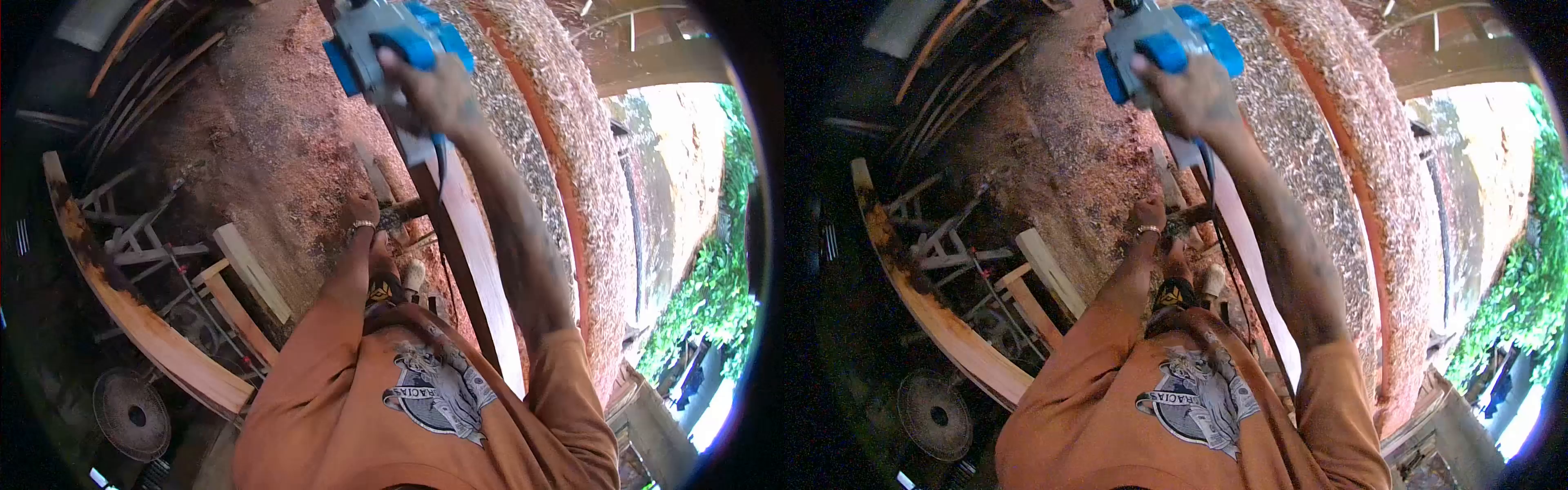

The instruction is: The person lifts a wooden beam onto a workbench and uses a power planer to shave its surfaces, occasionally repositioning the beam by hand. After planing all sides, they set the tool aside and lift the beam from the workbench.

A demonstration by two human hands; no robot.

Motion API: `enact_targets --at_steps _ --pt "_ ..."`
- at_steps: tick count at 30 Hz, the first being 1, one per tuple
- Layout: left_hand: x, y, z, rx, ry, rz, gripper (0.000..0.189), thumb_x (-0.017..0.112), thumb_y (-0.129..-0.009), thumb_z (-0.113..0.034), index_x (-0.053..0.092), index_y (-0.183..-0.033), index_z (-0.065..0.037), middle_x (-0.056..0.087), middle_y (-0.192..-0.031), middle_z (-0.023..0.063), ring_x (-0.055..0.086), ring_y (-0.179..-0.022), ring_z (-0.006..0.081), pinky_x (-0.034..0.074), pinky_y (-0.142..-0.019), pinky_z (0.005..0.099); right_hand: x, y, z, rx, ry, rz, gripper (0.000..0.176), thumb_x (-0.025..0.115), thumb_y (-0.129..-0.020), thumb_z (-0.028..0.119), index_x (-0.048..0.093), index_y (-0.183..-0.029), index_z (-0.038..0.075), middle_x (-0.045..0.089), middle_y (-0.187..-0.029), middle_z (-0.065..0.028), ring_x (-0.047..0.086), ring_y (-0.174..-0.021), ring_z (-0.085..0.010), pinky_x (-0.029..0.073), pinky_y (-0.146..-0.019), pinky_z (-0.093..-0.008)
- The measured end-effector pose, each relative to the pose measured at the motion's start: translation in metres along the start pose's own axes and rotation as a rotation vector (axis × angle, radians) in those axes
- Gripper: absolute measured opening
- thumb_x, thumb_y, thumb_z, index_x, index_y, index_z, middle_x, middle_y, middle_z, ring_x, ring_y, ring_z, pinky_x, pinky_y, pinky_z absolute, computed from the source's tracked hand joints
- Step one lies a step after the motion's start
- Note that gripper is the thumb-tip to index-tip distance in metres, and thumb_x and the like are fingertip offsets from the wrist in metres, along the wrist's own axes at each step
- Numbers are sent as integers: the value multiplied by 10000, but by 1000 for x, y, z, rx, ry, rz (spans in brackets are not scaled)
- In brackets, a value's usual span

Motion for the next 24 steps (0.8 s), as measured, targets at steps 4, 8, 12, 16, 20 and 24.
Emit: enact_targets --at_steps 4,8,12,16,20,24 --pt "-29 1 -23 36 -156 -10 390 620 -876 -331 708 -763 32 681 -736 238 634 -618 362 521 -598 494 -31 182 15 337 -235 -30 420 700 -932 388 687 -1138 22 708 -851 -167 677 -802 -337 522 -730 -445" --pt "17 -31 14 91 -146 66 408 585 -874 -408 797 -900 -60 761 -880 194 737 -790 443 596 -698 540 -65 384 21 648 -338 63 361 751 -877 307 663 -1013 -17 617 -719 -79 560 -666 -162 469 -623 -363" --pt "14 -29 9 69 -121 86 414 603 -866 -437 804 -910 -77 751 -859 222 743 -809 423 596 -701 524 -83 566 8 751 -366 49 440 781 -835 365 670 -1018 -20 622 -746 -70 551 -700 -142 466 -627 -344" --pt "0 -20 -3 74 -130 97 381 618 -854 -400 799 -904 -69 742 -851 247 746 -804 403 597 -714 521 -97 564 13 816 -323 5 359 768 -763 323 538 -709 52 498 -620 24 434 -589 -97 348 -531 -308" --pt "1 -8 -9 85 -112 -151 389 626 -839 -375 779 -859 -18 736 -844 246 744 -803 404 593 -718 529 -87 498 -6 723 -376 52 403 780 -817 367 653 -889 -8 562 -660 -13 486 -634 -109 417 -571 -304" --pt "16 -15 -2 148 -97 -7 441 562 -900 -379 737 -951 23 712 -949 279 709 -898 422 567 -763 537 -67 358 0 712 -359 33 367 730 -864 364 602 -786 29 556 -591 3 506 -555 -111 395 -502 -305"
Point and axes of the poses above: each hand's wrist, its own y-axis away from the middle knuckle, its own x-axis out of the palm, z = x × y, the point moved 4 cm from there along -y, towards the middle knuckle
